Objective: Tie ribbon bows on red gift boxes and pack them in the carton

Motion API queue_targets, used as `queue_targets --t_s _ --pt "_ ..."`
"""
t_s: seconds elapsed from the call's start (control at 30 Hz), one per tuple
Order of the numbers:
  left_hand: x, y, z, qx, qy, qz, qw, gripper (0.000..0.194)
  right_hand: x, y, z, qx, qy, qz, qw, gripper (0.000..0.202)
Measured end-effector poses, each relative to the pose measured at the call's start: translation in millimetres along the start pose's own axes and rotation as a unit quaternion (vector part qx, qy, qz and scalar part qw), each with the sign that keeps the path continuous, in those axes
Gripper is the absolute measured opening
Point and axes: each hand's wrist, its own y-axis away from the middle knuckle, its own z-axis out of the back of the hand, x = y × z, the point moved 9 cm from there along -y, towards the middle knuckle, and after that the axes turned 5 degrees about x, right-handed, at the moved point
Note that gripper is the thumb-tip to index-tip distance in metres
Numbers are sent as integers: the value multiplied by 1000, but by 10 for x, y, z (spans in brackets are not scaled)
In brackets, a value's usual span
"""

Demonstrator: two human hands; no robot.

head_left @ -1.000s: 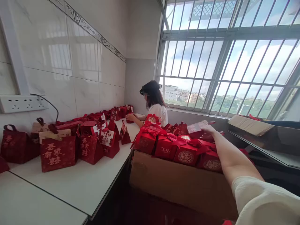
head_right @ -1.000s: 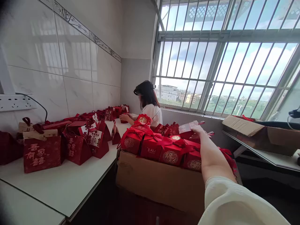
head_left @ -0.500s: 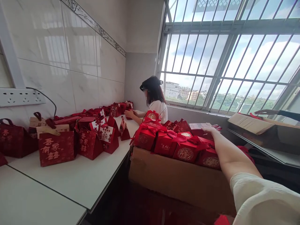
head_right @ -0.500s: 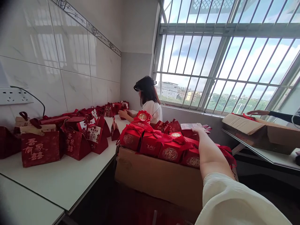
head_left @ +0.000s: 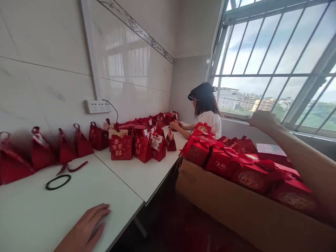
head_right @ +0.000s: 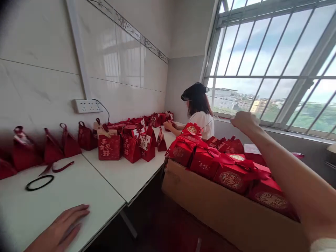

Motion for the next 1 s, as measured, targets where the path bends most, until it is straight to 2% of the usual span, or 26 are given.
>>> queue_targets --t_s 0.07,0.1,0.2,0.27,0.33,0.43,0.5,0.57,0.63,0.7,0.77,0.83,0.93,1.0 --pt "-108 53 -26 81 12 -3 997 29 596 222 128 -5 6 67 998 35" --pt "-163 59 -11 101 14 4 995 29 941 413 178 -13 43 130 990 41" --pt "-329 27 46 128 23 16 991 30 1793 1220 210 -20 86 291 953 46" --pt "-416 12 76 129 28 12 991 29 2259 1857 72 20 82 402 912 40" --pt "-481 21 83 127 28 -1 991 28 2638 2458 -101 43 67 484 871 43" --pt "-558 58 67 112 14 -36 993 25 3112 3265 -505 134 -19 567 813 39" --pt "-597 73 59 93 13 -66 993 23 3372 3750 -764 243 -185 573 760 36" --pt "-546 72 73 69 9 -69 995 20 3595 4248 -1022 290 -235 587 719 37" --pt "-410 80 156 31 10 -58 998 19 3785 4724 -1221 334 -281 597 672 35" --pt "-206 142 314 -7 12 -40 999 17 3957 5117 -1358 383 -334 591 626 33" --pt "41 290 541 -38 10 -9 999 15 4123 5403 -1446 427 -392 567 585 37" --pt "288 528 841 -75 11 33 997 13 4269 5602 -1521 463 -443 534 552 41" --pt "639 972 1343 -149 16 126 981 14 4403 5819 -1669 512 -481 488 518 45" --pt "866 1248 1639 -210 21 201 957 16 4423 5925 -1788 546 -483 466 502 49"
